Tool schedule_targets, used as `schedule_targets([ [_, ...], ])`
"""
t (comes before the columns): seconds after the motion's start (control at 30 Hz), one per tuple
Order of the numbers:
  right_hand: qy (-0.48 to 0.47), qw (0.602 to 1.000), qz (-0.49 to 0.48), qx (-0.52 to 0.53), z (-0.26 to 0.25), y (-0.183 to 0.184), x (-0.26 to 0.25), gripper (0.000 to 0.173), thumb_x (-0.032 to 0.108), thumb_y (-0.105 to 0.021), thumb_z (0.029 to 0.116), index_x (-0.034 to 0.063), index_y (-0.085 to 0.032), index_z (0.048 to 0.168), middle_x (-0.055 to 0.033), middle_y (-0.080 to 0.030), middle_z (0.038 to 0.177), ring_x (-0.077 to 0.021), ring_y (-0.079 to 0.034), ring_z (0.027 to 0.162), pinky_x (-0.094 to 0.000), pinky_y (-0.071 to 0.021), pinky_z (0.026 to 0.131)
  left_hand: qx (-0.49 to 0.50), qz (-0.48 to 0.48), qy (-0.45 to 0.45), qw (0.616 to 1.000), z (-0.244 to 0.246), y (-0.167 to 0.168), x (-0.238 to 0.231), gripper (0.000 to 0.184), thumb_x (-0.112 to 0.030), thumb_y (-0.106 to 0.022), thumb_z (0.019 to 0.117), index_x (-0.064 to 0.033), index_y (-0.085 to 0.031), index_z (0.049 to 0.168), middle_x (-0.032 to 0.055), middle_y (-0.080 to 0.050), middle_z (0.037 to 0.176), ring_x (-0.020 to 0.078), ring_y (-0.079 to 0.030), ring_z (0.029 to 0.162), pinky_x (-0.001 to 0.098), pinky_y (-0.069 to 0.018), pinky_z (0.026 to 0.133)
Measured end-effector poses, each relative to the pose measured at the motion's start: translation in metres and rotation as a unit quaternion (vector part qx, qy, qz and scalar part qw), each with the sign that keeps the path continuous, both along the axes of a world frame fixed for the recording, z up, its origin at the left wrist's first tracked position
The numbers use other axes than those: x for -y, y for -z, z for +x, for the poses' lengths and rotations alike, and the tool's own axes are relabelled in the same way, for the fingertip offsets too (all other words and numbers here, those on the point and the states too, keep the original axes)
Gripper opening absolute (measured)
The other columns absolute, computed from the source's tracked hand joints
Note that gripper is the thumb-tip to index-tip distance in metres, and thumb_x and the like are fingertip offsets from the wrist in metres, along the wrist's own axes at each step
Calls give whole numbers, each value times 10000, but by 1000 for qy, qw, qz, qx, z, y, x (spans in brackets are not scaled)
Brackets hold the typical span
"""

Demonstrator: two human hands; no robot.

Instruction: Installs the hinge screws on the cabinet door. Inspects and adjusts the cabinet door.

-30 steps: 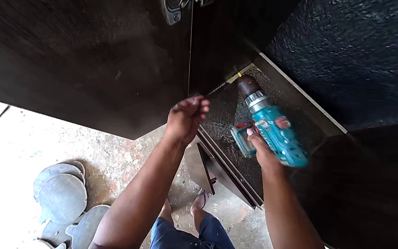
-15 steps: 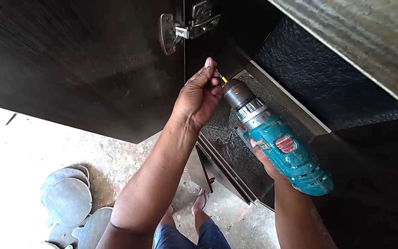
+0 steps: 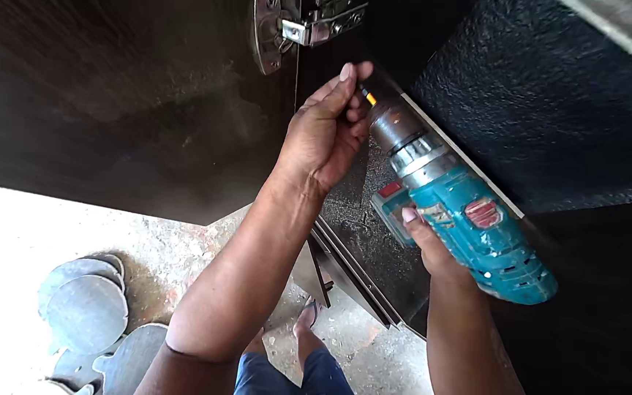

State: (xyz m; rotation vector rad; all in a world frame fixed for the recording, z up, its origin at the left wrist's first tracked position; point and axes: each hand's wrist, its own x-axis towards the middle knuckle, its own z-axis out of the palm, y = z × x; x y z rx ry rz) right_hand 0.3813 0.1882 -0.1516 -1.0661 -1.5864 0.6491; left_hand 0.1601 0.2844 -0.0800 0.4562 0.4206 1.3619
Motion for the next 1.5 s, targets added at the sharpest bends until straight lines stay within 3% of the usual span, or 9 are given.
schedule_targets([
  [0.13,-28,997,-11,-66,-23,-21,-19,227,59,-724,844,164,-699,1044,131,-714,871,5,-682,785,-233,-611,754,31,36,-42,998,3,-2,-11,273,-141,-348,1110,-73,-600,1188,-13,-460,718,106,-482,606,253,-483,615],
  [0.3,-53,996,-1,-73,-26,-22,-36,308,49,-730,835,152,-691,1123,107,-721,905,-33,-691,775,-242,-615,731,78,25,-85,993,2,-2,-20,162,-103,-406,1092,-61,-557,1055,9,-440,705,113,-470,589,252,-484,598],
  [0.97,-79,992,23,-99,-26,-14,-53,281,55,-764,839,162,-720,1095,100,-734,910,-29,-691,780,-230,-611,749,90,32,-120,988,7,-4,-25,244,-116,-371,1103,-26,-596,1135,12,-450,722,112,-466,587,240,-464,573],
  [1.07,-83,993,15,-85,-25,-13,-51,236,90,-756,870,181,-725,1085,121,-723,905,-6,-681,801,-217,-601,780,38,43,-111,992,14,19,-21,301,-203,-370,1109,-69,-636,1063,-40,-399,650,85,-399,541,240,-403,540],
  [1.13,-85,993,13,-77,-23,-11,-49,188,122,-759,892,187,-735,1066,121,-723,914,-1,-680,836,-226,-596,818,-103,42,-140,984,36,72,-13,309,-183,-439,1079,-84,-669,898,-45,-454,577,56,-408,486,229,-387,486],
  [1.2,-70,995,11,-68,-20,-12,-48,186,135,-769,877,190,-742,1052,123,-734,926,-1,-689,851,-225,-602,817,-353,78,-130,923,58,140,-3,303,-164,-519,1062,-69,-651,806,-12,-584,625,76,-531,527,270,-478,514],
  [1.27,-59,997,11,-38,-15,-11,-50,188,190,-775,881,150,-726,1058,95,-727,922,-21,-690,855,-249,-603,811,-552,111,-60,824,73,188,-2,273,-162,-565,1015,-22,-675,808,83,-631,698,220,-620,633,462,-536,615],
  [1.4,-65,997,22,-20,-14,-10,-52,176,219,-761,915,116,-724,1053,72,-731,924,-37,-694,858,-260,-604,816,-711,193,144,661,91,231,2,305,-224,-495,1055,-32,-712,1150,186,-710,1151,363,-677,1112,582,-528,956],
  [1.5,-75,996,27,-46,-21,-13,-50,139,175,-730,931,190,-756,1067,108,-746,963,-12,-694,872,-224,-594,828,-786,275,229,504,115,254,17,224,-74,-550,989,-17,-681,1161,215,-688,1169,412,-668,1102,599,-550,882],
])
